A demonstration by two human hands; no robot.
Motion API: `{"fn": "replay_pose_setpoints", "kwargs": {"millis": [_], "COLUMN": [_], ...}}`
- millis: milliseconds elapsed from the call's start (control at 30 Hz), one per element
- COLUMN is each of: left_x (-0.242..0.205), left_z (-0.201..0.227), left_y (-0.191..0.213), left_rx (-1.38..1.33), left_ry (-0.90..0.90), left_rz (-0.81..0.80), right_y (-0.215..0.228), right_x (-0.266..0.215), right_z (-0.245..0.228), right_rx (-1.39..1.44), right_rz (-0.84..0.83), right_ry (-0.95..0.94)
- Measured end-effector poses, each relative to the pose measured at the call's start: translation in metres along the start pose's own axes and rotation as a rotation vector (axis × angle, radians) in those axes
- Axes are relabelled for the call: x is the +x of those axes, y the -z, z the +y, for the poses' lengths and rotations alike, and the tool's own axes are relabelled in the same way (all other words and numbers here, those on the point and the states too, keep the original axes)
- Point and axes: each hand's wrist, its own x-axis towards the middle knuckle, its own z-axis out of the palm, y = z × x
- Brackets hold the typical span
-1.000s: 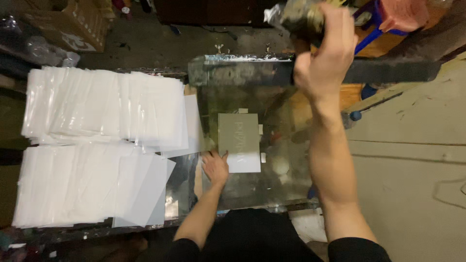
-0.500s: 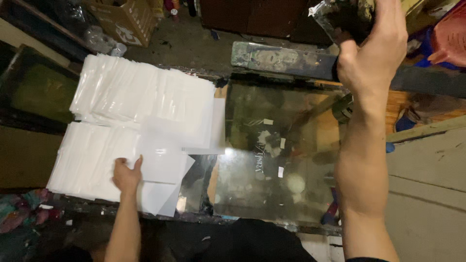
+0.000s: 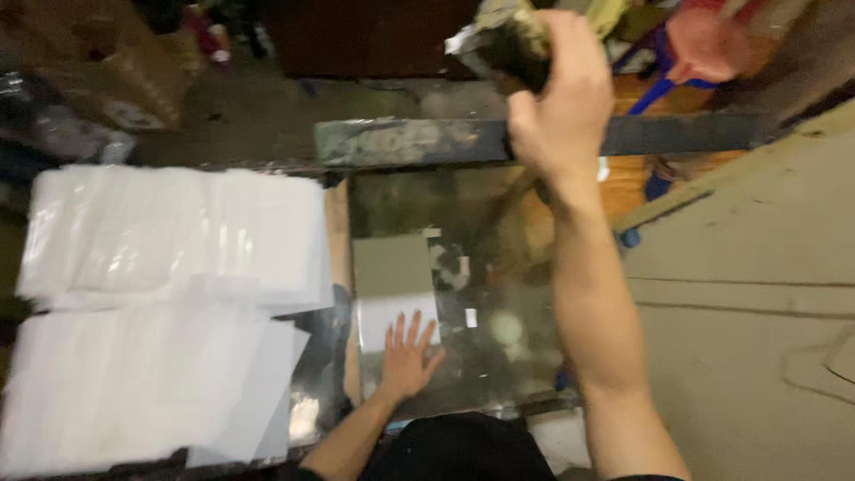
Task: The person performs screen printing by placing a sheet of paper under a screen, applying white ink with a squeegee, and pulling the ink across the screen. They repeat this process for multiple sheets, stacking the printed items to the side.
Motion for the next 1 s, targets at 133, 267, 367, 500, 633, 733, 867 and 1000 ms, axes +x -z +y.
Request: {"fn": "replay_pose_setpoints", "kwargs": {"millis": [133,267,367,500,633,733,867,1000], "left_x": [-0.005,0.014,0.022,0.026,0.026,0.026,0.029,0.029], "left_z": [0.058,0.06,0.056,0.048,0.044,0.042,0.039,0.037], "left_y": [0.001,-0.007,-0.004,-0.017,-0.016,-0.011,-0.006,0.001], "left_rx": [-0.094,-0.15,-0.125,-0.089,-0.068,-0.089,-0.064,-0.105], "left_ry": [-0.025,-0.038,-0.036,-0.095,-0.133,-0.154,-0.197,-0.217], "left_rz": [-0.253,-0.125,-0.19,-0.118,-0.104,-0.083,-0.073,-0.132], "right_y": [0.005,-0.001,0.001,0.0,-0.001,-0.005,0.0,0.004], "right_x": [0.002,0.001,0.003,0.0,0.0,-0.001,-0.003,-0.005], "right_z": [-0.013,-0.003,-0.009,-0.004,-0.004,0.0,-0.006,-0.01], "right_rx": [0.075,0.057,0.06,0.05,-0.017,-0.034,-0.019,0.012], "right_rz": [0.017,0.015,0.011,0.013,-0.007,-0.008,0.006,0.0], "right_ry": [-0.046,-0.051,-0.05,-0.068,-0.107,-0.129,-0.114,-0.097]}}
